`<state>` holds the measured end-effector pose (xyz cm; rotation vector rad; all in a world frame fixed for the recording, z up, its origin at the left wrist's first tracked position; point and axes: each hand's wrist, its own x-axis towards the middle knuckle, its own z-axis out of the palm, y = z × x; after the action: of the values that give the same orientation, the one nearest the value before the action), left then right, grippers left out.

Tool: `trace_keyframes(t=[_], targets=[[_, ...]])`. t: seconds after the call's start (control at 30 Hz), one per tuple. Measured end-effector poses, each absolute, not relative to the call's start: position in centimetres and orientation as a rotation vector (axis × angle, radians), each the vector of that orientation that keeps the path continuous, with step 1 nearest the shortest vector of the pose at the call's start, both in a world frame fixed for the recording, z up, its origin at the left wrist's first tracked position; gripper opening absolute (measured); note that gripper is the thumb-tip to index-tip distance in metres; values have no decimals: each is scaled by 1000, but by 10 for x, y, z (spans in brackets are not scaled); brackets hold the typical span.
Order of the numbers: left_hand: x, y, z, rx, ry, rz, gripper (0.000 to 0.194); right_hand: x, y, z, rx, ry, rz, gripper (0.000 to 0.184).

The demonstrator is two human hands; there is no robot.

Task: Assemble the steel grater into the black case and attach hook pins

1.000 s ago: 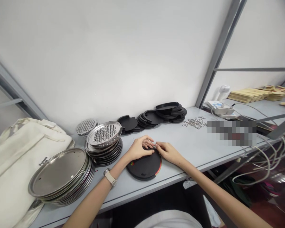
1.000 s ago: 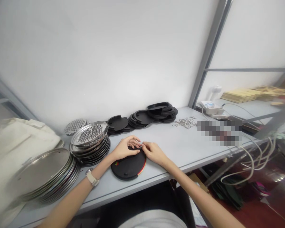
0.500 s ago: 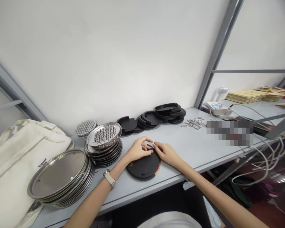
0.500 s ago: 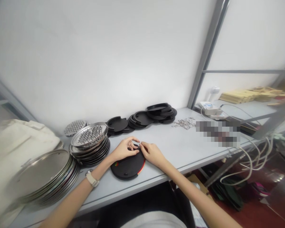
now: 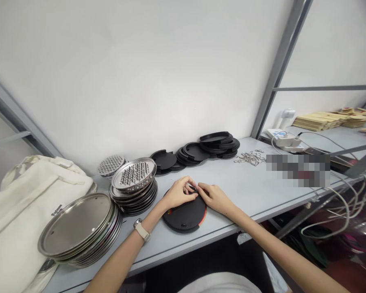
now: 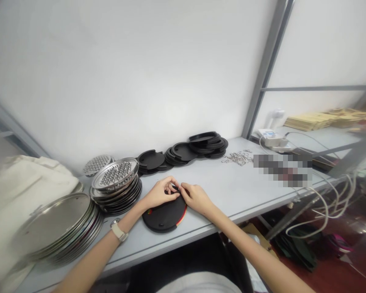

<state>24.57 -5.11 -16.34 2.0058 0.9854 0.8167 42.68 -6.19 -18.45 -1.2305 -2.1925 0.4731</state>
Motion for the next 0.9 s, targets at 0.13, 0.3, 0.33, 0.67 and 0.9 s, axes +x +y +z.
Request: trace_keyframes(t=[0.13,0.3,0.33,0.67,0.9], targets=[[246,-52,-163,2028,1026,782,22,427,-62,-186,-1234,-2218,456,27],[247,-50,-164,2059,992,804,16,428,-64,-185,-1263,-2239,424,21],[247,-50,-164,2057,996,802,17,428,-64,-184,-1261,-2241,423,21],[247,-51,-164,2023,1023,790,23,427,-65,-184,-1252,-2208,435,23],[249,-49,-162,1931,888,900,21,426,-66,-183,-1260,-2191,450,23]])
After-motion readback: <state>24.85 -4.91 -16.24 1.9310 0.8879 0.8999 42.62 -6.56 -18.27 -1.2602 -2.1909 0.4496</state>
